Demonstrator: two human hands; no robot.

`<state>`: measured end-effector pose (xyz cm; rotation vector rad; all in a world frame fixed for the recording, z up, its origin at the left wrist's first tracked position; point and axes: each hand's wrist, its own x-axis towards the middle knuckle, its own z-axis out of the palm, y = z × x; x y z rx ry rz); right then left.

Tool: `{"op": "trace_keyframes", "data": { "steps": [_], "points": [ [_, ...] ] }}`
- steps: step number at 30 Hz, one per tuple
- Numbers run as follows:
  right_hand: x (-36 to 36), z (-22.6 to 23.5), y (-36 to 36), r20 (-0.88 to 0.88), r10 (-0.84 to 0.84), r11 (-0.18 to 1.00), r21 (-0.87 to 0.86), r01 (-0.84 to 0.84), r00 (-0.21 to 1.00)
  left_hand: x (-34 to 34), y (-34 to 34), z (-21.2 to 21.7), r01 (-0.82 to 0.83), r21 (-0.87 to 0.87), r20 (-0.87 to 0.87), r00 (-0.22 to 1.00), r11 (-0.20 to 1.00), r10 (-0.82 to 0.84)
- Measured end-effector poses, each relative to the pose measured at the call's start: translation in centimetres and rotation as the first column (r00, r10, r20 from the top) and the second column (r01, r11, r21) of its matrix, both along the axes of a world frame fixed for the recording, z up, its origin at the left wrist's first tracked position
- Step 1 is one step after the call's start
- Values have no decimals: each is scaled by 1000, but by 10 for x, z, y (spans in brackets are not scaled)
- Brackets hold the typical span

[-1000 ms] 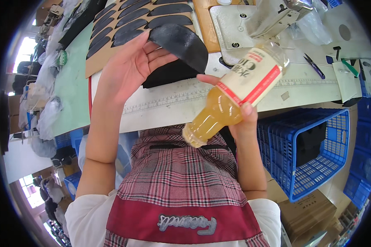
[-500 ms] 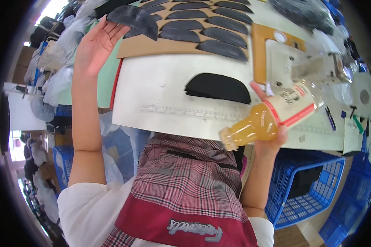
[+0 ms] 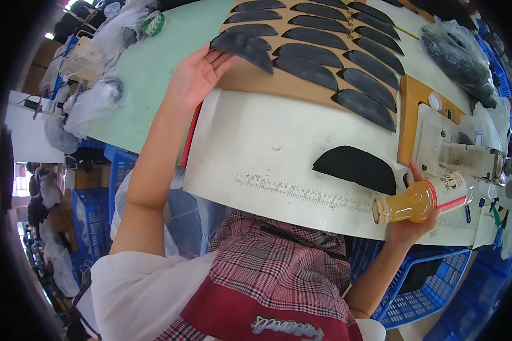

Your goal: The person applies a yellow liquid from a plastic bottle onto the edges of black semi-circular fabric pieces. They handle the pieces one at a time, applying the liquid along the curved edge and then placing the treated piece onto a cardboard sheet. The process is repeated for multiple pieces throughout the clip.

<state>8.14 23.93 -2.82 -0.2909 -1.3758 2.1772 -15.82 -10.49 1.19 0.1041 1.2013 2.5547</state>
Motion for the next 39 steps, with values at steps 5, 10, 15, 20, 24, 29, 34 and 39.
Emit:
{"op": "trace_keyframes", "data": {
  "steps": [5,10,15,20,24,29,34,39],
  "points": [
    [0,-1,-1,18,-32,999,34,31,999,-5,-26,-22,-68,-52,8,998,996,69],
    [1,-2,0,28,-23,999,-25,24,999,-2,-35,-33,-148,-162,-35,989,976,144],
    [6,-6,5,28,-9,999,-30,10,1000,7,-33,-28,-295,-390,-148,955,872,257],
    [4,-5,-1,0,23,997,-74,-23,1000,-7,-62,-45,-685,-679,-656,728,265,201],
    [9,-2,8,16,-46,999,7,46,999,56,-9,-17,-652,-674,-681,730,348,49],
    [6,37,2,7,-39,976,215,37,999,134,79,-29,43,-636,-297,908,770,-296],
    [-10,68,-26,-86,-179,825,529,197,980,148,104,-37,102,-512,-260,928,853,-267],
    [-31,93,-69,-92,-75,582,805,119,993,148,110,-39,111,-562,-190,947,820,-258]
  ]
}}
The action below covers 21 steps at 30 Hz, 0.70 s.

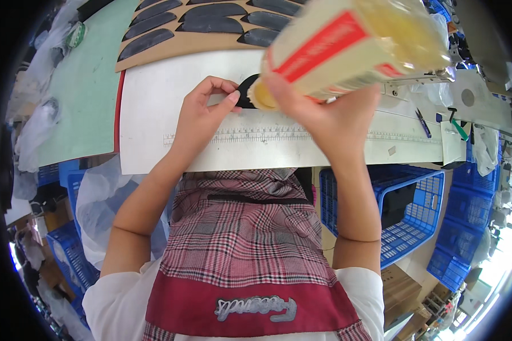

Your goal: The person applies a yellow liquid from a plastic bottle onto the edges of black semi-circular fabric pieces. They handle the pieces one at a time, applying the liquid along the curved edge and then placing the treated piece onto a cardboard sheet. The process is repeated for multiple pieces throughout the clip.

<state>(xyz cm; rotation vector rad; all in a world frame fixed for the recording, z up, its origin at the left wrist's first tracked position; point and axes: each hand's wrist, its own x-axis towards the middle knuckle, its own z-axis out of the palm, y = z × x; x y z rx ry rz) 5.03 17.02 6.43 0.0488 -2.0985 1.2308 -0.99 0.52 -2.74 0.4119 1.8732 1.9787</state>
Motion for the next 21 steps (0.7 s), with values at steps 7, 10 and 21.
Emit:
{"op": "trace_keyframes", "data": {
  "steps": [7,10,21],
  "points": [
    [-21,-12,-18,-30,87,933,352,-71,996,4,5,-3,-113,45,-75,990,993,116],
    [-20,-20,-18,-23,72,876,480,-52,997,10,6,9,-178,7,-175,969,984,177],
    [34,-15,32,87,-185,812,575,102,979,1,10,-7,-133,-45,-73,989,990,129]
  ]
}}
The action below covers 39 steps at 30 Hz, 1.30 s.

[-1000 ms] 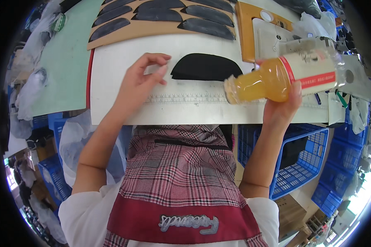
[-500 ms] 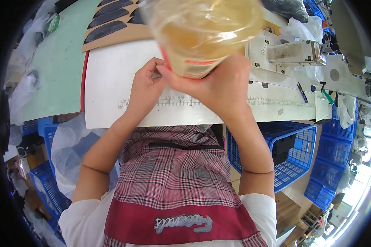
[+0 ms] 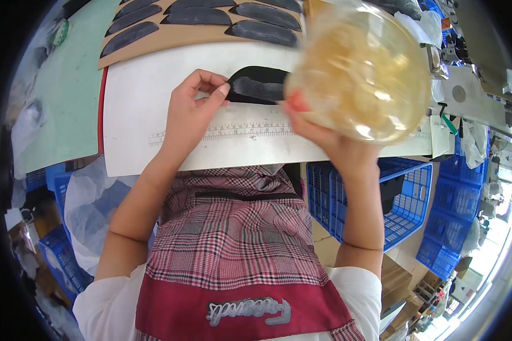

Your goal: The person applies a yellow liquid from a plastic bottle onto the edges of black semi-circular fabric pieces. They handle the pieces one at a time, applying the liquid along the curved edge and then placing the treated piece onto a cardboard sheet. The process is repeated for multiple pieces throughout the clip.

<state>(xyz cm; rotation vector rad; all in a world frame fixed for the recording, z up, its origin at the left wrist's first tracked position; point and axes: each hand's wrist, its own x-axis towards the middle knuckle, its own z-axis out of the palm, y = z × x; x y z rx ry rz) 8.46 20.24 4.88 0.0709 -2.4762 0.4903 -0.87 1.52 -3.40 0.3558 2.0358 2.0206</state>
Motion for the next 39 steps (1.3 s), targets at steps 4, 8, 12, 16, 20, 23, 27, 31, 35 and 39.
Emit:
{"op": "trace_keyframes", "data": {
  "steps": [4,8,12,16,20,23,27,31,35,39],
  "points": [
    [24,5,42,108,-248,968,-17,251,963,1,0,3,-13,19,5,1000,1000,13],
    [25,15,59,-17,-337,888,-340,311,941,1,0,2,-23,41,-17,1000,999,24],
    [-12,23,23,-197,-112,839,-544,-14,974,1,-1,2,40,33,10,999,999,-40],
    [-58,11,-29,-90,124,914,-377,-149,988,2,0,2,62,20,13,998,998,-63],
    [-62,6,-42,-5,122,972,-203,-121,992,2,1,1,74,36,3,997,997,-75],
    [-47,11,-22,4,89,976,-201,-86,996,3,2,4,66,20,-16,998,998,-66],
    [-17,13,14,13,-46,981,-188,47,999,2,2,5,44,-21,-24,999,999,-44],
    [18,3,50,57,-277,930,-234,282,959,3,2,7,32,-13,18,999,999,-31],
    [45,-26,86,-8,-331,620,-755,211,944,0,-4,11,70,15,19,997,997,-70],
    [34,-37,69,-87,-250,174,-984,-43,964,17,-8,29,12,-183,-161,986,983,-42]
  ]
}}
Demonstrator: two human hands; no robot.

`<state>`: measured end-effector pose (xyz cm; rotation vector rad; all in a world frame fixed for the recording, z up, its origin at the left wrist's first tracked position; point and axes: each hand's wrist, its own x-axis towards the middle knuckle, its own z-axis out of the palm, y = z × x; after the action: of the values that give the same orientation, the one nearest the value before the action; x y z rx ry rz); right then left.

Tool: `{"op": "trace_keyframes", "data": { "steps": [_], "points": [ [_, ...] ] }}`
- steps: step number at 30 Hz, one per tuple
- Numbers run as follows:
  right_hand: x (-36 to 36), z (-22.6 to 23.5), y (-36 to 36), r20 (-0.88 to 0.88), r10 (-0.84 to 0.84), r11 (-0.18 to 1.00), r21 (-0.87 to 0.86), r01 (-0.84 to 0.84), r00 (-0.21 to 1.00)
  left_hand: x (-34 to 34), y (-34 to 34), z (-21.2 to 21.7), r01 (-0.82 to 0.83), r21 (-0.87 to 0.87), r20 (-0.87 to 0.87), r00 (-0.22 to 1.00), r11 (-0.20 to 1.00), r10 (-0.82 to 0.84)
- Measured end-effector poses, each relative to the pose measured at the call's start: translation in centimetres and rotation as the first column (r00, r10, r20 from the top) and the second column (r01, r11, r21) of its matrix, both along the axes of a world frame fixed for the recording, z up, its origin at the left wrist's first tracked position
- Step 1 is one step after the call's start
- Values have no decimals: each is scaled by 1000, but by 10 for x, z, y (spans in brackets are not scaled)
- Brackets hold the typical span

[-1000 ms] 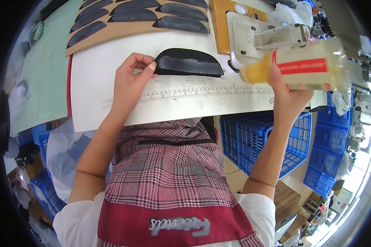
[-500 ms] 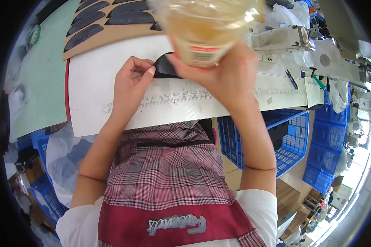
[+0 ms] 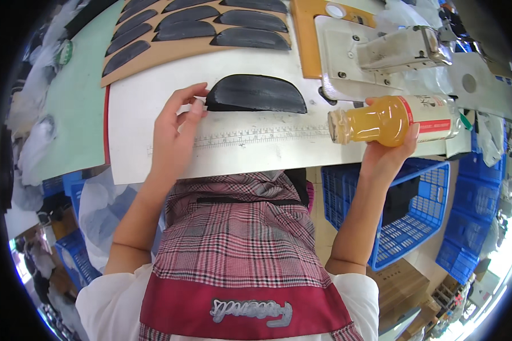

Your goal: The person applies a yellow liquid from a plastic bottle onto the edges of black semi-circular fabric pieces. They handle the pieces one at a time, applying the liquid along the curved edge and then placing the treated piece onto a cardboard sheet. The process is repeated for multiple pieces throughout the clip.

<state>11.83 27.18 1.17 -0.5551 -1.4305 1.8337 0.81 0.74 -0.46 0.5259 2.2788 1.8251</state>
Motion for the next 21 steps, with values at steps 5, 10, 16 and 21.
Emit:
{"op": "trace_keyframes", "data": {
  "steps": [5,10,16,21],
  "points": [
    [-11,-36,-8,-146,101,979,-162,-125,984,16,6,4,-189,-332,-523,852,924,-14],
    [-6,-44,-7,-193,145,965,-190,-182,970,20,10,6,-248,-380,-571,821,891,-15],
    [-3,-49,-5,-258,182,944,-225,-242,949,19,14,6,-292,-381,-607,795,877,1],
    [-5,-46,-8,-192,142,956,-228,-185,971,18,16,6,-304,-353,-620,784,885,22]
  ]
}}
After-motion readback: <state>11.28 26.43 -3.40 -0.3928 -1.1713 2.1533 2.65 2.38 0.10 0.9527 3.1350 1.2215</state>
